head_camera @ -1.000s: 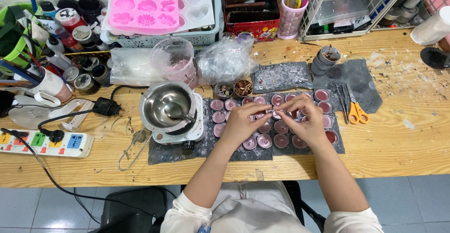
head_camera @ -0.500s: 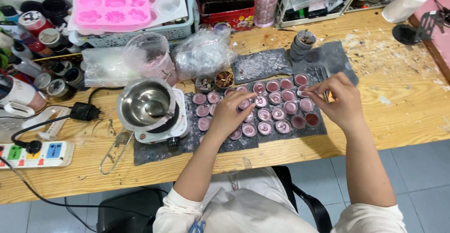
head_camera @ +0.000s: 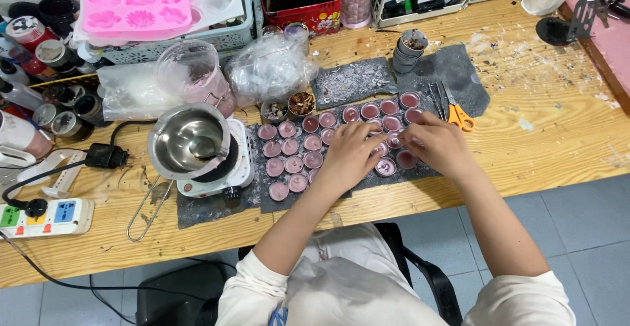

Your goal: Assembling small metal candle cups by manually inserting wicks into them on a production table.

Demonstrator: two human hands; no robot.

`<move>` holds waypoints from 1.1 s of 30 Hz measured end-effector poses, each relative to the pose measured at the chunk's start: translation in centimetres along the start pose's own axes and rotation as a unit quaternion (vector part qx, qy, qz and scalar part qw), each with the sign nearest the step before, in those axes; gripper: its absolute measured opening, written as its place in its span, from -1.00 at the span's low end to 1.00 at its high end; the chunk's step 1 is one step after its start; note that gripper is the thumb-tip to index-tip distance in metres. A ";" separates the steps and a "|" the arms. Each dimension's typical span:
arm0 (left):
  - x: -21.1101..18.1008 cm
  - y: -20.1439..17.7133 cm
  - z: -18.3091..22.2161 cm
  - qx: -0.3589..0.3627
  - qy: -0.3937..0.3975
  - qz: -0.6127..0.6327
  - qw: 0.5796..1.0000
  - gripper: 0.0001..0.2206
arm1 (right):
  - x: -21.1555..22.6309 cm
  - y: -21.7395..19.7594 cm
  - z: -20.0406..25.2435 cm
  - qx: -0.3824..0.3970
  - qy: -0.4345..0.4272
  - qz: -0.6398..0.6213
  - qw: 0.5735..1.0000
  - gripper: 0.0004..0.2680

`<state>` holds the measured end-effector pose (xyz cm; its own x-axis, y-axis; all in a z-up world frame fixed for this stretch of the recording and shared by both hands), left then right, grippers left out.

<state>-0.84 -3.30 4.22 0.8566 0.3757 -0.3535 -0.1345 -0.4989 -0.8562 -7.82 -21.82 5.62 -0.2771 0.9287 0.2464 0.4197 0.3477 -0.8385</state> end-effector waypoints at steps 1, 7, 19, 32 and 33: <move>-0.2 0.1 0.0 -0.001 0.000 0.000 1.000 -0.68 | -0.1 0.1 -0.1 0.000 0.000 0.001 1.000 -0.85; 0.0 1.0 -0.1 -0.005 -0.010 0.014 1.000 -0.68 | 0.2 0.5 -0.3 0.017 -0.023 0.016 0.999 -0.86; 1.3 1.6 0.3 -0.010 -0.015 0.024 1.000 -0.66 | 0.5 0.5 -1.1 0.049 -0.006 0.026 0.998 -0.87; 1.6 1.7 0.2 -0.009 -0.028 0.037 0.999 -0.66 | 1.0 0.6 -2.6 0.114 -0.031 0.065 0.991 -0.90; 1.7 1.7 0.1 -0.006 -0.026 0.031 0.999 -0.66 | 1.0 0.7 -2.6 0.119 -0.034 0.066 0.990 -0.91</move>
<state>0.28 -3.44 2.08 0.8200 0.3840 -0.4244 -0.1793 -0.5318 -0.8276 -5.54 -20.35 6.60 -0.2936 0.9506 0.1006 0.2425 0.1759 -0.9541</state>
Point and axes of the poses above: each hand's wrist, its own z-axis away from the middle knuckle, its own y-axis out of the palm, x = y × z, the point moved 4 cm from there along -z, towards the middle knuckle, and after that the axes turned 1 degree about -z, right-handed, at the moved point
